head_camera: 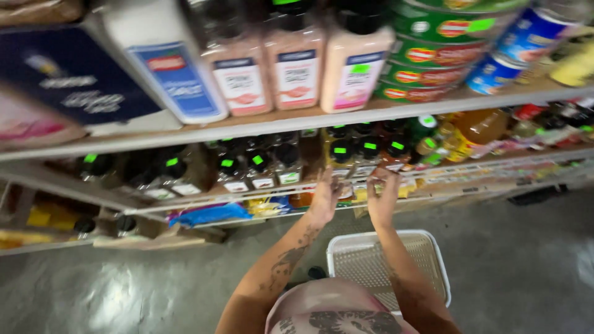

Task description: Organizing and arranging jars of spices and containers of salt on grocery store shelves.

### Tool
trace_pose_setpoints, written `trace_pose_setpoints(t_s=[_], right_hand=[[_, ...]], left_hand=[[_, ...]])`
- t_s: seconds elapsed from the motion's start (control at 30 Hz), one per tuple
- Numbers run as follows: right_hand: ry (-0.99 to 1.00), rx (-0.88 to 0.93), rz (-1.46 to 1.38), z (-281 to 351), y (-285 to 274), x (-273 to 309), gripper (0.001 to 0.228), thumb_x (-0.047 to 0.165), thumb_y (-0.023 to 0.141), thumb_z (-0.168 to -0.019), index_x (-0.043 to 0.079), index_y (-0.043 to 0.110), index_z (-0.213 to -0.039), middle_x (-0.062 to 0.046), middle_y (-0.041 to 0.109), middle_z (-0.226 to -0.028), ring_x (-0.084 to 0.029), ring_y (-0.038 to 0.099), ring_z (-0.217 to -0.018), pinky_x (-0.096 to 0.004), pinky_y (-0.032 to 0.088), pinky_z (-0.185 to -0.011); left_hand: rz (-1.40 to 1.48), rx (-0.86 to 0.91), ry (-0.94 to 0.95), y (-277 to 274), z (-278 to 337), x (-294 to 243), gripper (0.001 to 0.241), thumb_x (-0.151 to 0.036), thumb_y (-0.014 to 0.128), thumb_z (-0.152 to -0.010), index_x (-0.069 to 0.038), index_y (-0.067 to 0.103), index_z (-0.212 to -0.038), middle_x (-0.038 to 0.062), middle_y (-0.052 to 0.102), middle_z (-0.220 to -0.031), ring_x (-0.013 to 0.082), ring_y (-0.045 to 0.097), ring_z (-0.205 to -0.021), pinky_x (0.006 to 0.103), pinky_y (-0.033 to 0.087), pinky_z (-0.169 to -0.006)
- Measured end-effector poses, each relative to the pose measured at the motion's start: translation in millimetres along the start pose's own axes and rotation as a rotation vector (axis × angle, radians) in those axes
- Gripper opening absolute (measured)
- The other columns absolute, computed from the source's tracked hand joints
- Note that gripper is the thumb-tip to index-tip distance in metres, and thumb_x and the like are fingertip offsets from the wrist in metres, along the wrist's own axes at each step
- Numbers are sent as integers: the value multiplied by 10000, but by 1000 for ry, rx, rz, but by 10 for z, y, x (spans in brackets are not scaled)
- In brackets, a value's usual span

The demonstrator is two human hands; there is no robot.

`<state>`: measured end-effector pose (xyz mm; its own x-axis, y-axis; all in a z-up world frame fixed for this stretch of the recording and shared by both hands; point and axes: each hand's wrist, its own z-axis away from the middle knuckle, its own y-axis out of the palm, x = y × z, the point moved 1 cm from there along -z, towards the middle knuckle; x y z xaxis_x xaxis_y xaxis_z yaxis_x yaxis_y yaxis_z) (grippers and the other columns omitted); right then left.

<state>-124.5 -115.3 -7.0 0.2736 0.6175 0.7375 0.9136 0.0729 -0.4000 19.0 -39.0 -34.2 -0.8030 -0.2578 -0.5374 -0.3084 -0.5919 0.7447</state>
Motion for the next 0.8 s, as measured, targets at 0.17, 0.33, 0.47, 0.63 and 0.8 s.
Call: trace_pose_setpoints(t_s=[0.17,0.33,0.47,0.63,0.8], right_hand=[[-32,177,-177,142,205,152,455,-69,686,-880,17,559,-1309,-139,589,-1234,-245,613,-1110,-356,550,-888],[-137,320,-112,774,541,367,340,-44,681,-961,12,581,-1281,-158,601,-1169,-263,625,-1048,-393,523,-926],[-259,752,-171,1308,1239,596,328,40,710,-901,43,591,-1207,-150,620,-1151,-275,661,-976,-398,541,-860],[-244,1377,-220,1920,2116,1510,348,67,643,-900,80,612,-1246,-105,657,-1125,-252,721,-968,-362,580,-837],[-524,1380,-418,2520,3218,2664,288,92,689,-931,69,645,-1215,-133,642,-1146,-341,661,-1052,-419,542,-860]], left_hand=[[-109,135,165,-237,-182,274,374,-390,542,-1045,-100,519,-1280,17,596,-1084,152,564,-935,358,489,-799],[-571,237,281,-772,385,-287,386,-301,592,-1148,65,639,-1035,113,626,-968,217,543,-905,378,487,-788],[-612,414,220,-1484,1270,-1114,403,-265,660,-994,-50,623,-1333,62,676,-1276,155,605,-1196,311,481,-1049],[-828,-59,158,-3758,1412,-1191,421,-265,691,-961,-29,678,-1309,117,728,-1180,193,647,-1047,366,542,-929],[-868,-485,210,-5151,1900,-1879,400,-227,663,-940,-39,670,-1293,126,734,-1209,226,695,-1074,347,543,-936]])
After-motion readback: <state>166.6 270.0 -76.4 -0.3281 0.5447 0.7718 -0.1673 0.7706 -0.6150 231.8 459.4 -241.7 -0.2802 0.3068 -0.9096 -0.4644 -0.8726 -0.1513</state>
